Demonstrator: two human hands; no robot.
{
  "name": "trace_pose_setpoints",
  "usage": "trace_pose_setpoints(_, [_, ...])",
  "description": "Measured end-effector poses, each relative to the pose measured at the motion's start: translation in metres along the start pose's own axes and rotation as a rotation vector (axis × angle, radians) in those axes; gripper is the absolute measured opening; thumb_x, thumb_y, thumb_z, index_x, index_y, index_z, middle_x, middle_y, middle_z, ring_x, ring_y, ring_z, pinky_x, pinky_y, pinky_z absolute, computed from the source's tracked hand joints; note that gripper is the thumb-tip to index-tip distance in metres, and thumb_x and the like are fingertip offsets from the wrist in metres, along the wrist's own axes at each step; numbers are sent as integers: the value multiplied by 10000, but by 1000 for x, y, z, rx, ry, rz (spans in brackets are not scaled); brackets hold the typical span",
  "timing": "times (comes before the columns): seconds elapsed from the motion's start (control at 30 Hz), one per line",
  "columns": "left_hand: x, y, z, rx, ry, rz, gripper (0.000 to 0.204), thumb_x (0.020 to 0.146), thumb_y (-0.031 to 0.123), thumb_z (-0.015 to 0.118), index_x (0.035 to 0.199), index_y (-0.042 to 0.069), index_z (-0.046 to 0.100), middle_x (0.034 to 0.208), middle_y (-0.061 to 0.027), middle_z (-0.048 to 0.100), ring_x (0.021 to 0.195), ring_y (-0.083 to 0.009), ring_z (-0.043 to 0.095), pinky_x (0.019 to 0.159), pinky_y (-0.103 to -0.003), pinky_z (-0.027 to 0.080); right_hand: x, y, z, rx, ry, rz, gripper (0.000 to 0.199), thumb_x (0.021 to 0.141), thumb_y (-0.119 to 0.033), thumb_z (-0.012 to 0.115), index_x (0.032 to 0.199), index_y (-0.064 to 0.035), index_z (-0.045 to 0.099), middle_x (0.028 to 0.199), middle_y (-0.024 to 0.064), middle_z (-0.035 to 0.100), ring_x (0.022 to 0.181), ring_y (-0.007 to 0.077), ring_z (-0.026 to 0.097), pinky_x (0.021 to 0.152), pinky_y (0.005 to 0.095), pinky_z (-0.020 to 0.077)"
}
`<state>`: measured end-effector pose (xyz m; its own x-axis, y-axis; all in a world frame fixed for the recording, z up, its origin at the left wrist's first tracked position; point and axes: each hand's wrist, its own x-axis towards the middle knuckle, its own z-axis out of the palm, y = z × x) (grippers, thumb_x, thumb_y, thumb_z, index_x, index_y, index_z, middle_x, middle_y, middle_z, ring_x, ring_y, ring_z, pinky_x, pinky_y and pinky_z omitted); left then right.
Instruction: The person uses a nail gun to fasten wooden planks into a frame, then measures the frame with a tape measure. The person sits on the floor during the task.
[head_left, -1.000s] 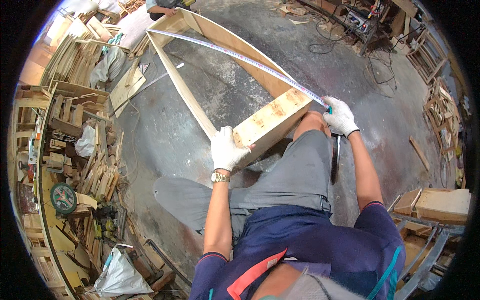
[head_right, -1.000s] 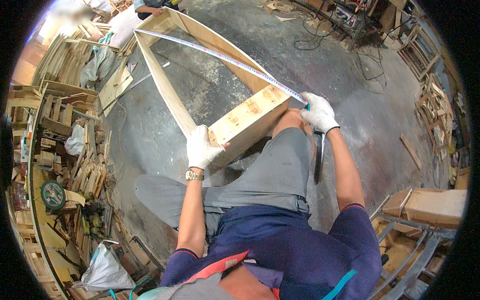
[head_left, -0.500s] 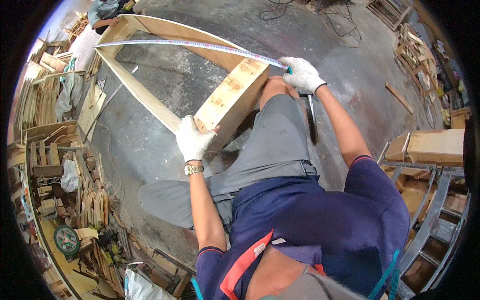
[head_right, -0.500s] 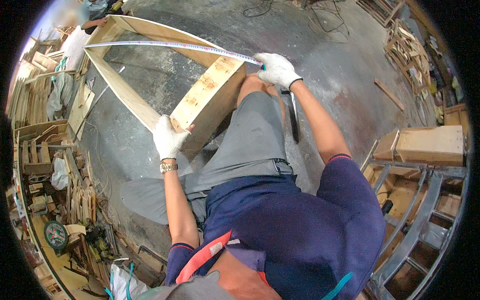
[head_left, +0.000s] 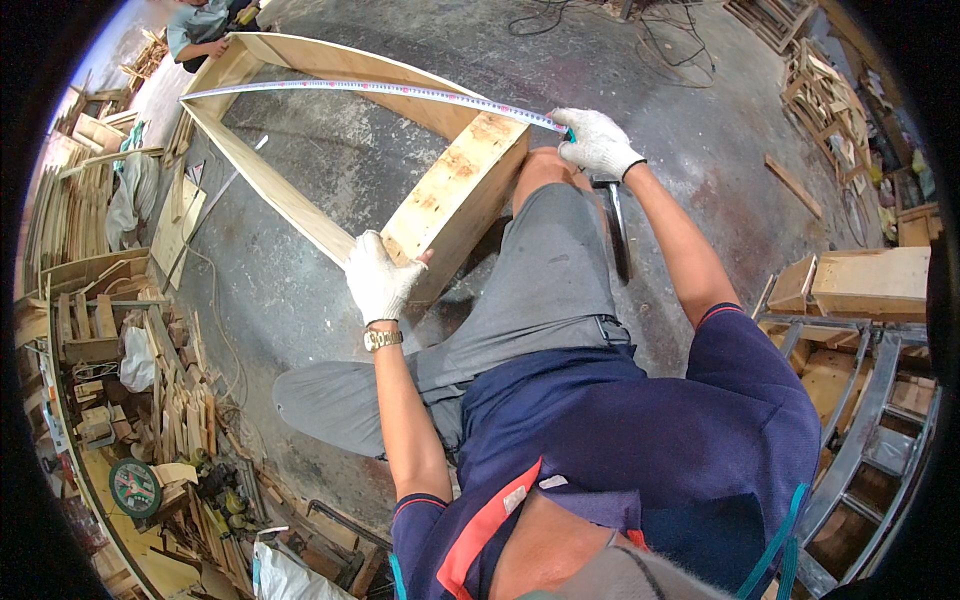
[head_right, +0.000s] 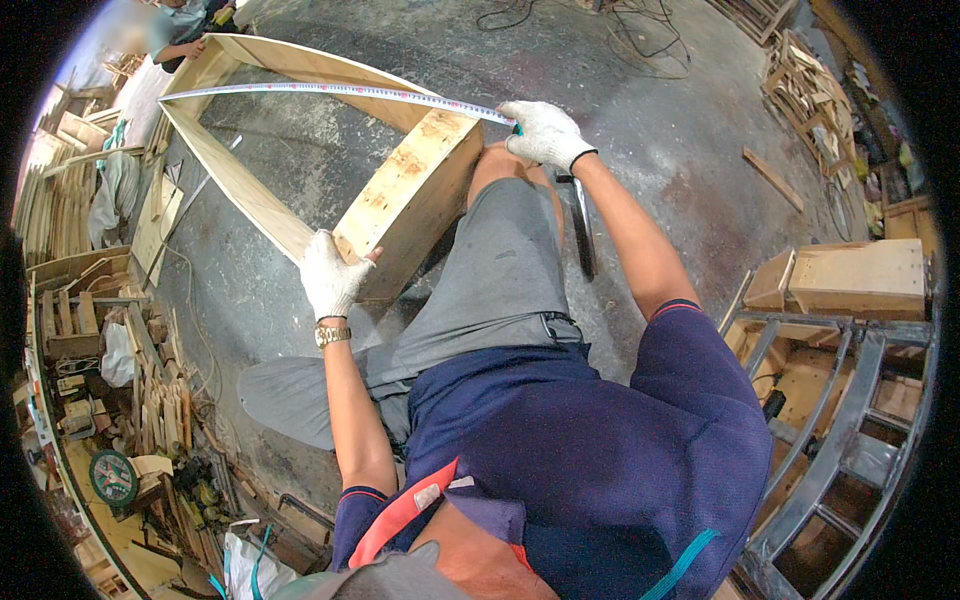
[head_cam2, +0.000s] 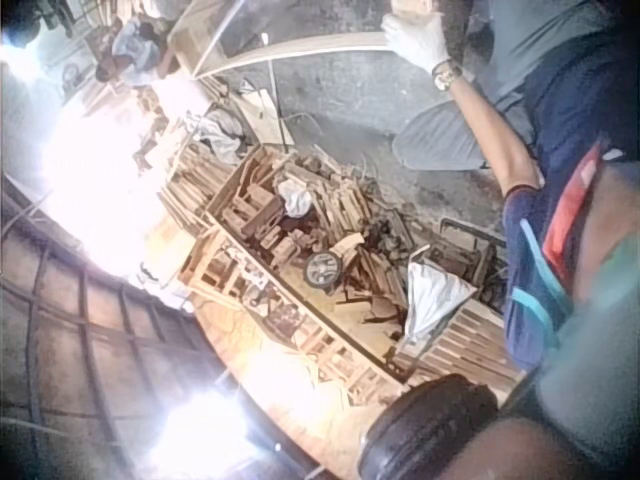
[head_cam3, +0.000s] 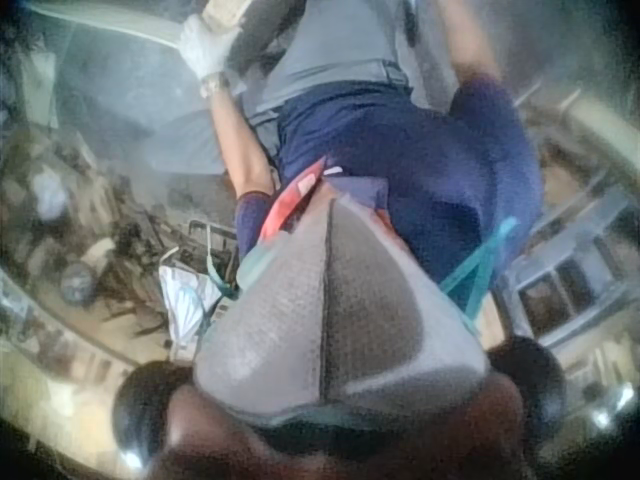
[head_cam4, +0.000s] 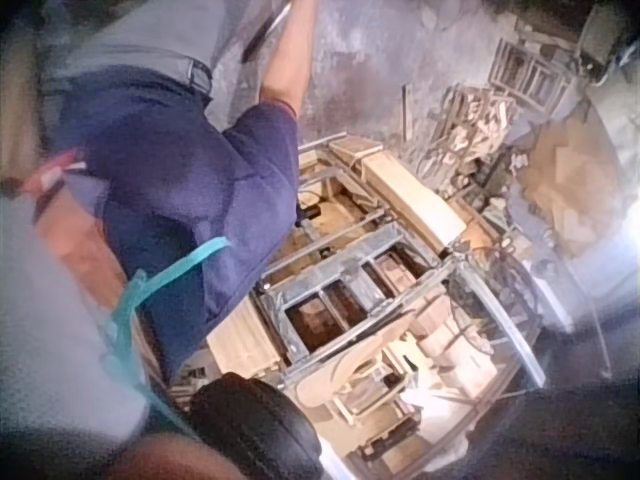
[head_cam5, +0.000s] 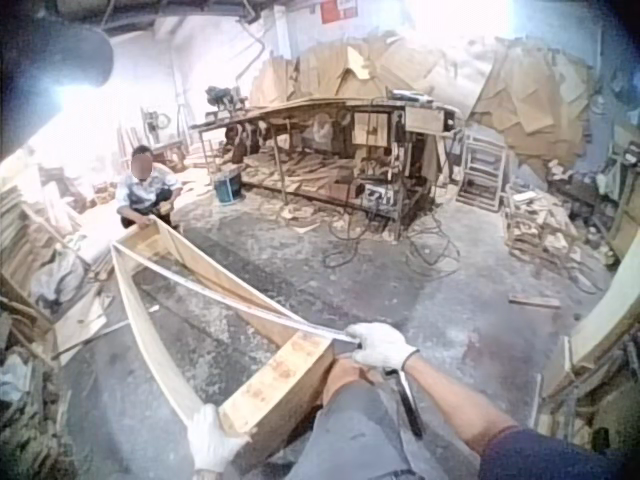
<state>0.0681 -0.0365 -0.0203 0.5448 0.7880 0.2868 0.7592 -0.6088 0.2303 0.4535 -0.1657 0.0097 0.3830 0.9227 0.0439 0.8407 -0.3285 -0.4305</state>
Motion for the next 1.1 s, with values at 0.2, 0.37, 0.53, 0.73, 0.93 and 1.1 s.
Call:
trace_pose_setpoints(0.2, [0, 1, -1, 10, -5, 6, 726, 605, 577, 894, 948, 41, 545, 921, -155, 603, 910, -360, 612, 800, -461, 511, -1, -2, -1, -9, 7, 4, 590, 726, -169, 636, 1310, -86, 637, 1209, 194, 684, 1109, 364, 651, 966, 435, 511])
trace_pose_setpoints(0.37, [0, 0, -2, 8, -9, 4, 731, 597, 574, 900, 943, 40, 541, 923, -147, 595, 906, -362, 610, 804, -463, 508, -3, -5, -3, 0, 8, 14, 596, 725, -167, 637, 1316, -89, 634, 1204, 195, 684, 1091, 365, 659, 958, 434, 517])
trace_pose_setpoints(0.53, [0, 1, 0, 18, -30, -22, 743, 588, 580, 902, 945, 39, 538, 926, -149, 595, 908, -358, 609, 803, -458, 510, -1, 0, 1, -16, 34, -24, 600, 724, -162, 638, 1320, -90, 630, 1198, 194, 686, 1080, 366, 662, 951, 437, 519])
trace_pose_setpoints(0.73, [0, 2, -4, 32, -19, -4, 749, 603, 596, 896, 973, 35, 566, 912, -169, 631, 900, -354, 629, 788, -455, 526, -1, -3, -1, -12, 14, -3, 593, 730, -149, 634, 1319, -90, 630, 1184, 196, 690, 1079, 371, 660, 947, 438, 519])
trace_pose_setpoints(0.93, [0, 3, -4, 27, 1, 8, 736, 605, 579, 900, 968, 32, 567, 916, -168, 633, 906, -356, 630, 788, -457, 526, -2, -2, -2, -20, 19, -9, 591, 733, -145, 633, 1322, -90, 627, 1175, 198, 692, 1081, 365, 662, 947, 436, 519])
trace_pose_setpoints(1.1, [0, 1, -3, 26, 5, 20, 728, 613, 580, 895, 962, 31, 568, 919, -167, 634, 906, -357, 633, 789, -456, 527, -1, -5, -4, -12, 0, 15, 594, 731, -145, 637, 1323, -96, 627, 1176, 199, 692, 1084, 361, 664, 945, 434, 523])
